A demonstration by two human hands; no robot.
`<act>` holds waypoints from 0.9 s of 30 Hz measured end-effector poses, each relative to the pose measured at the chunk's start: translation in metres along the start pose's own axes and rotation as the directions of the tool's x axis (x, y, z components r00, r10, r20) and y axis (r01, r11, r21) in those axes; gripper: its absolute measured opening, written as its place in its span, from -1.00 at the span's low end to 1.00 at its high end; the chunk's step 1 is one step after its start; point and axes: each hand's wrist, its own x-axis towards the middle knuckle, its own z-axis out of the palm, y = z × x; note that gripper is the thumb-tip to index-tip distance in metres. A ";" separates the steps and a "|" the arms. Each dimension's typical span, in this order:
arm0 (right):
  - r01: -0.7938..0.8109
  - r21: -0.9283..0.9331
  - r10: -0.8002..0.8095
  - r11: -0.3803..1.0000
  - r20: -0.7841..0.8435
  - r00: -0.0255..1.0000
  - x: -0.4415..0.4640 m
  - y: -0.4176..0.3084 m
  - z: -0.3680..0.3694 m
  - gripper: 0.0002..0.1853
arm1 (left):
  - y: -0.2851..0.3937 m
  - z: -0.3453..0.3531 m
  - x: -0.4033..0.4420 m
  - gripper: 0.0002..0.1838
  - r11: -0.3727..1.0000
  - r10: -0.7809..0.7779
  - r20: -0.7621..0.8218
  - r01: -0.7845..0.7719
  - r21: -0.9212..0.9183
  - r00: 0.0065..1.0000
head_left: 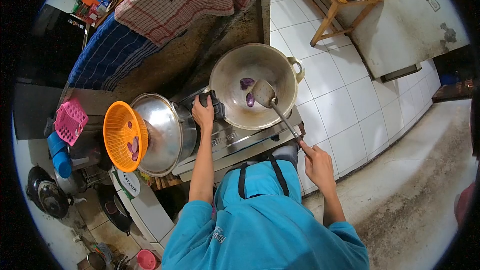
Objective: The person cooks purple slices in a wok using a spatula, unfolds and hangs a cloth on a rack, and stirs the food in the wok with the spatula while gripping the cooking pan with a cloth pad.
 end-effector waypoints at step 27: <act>0.009 0.064 -0.006 0.998 -0.047 0.999 0.004 -0.010 0.008 -0.48 | 0.006 -0.005 0.000 -0.47 1.000 -0.003 0.022 0.003 0.005 1.000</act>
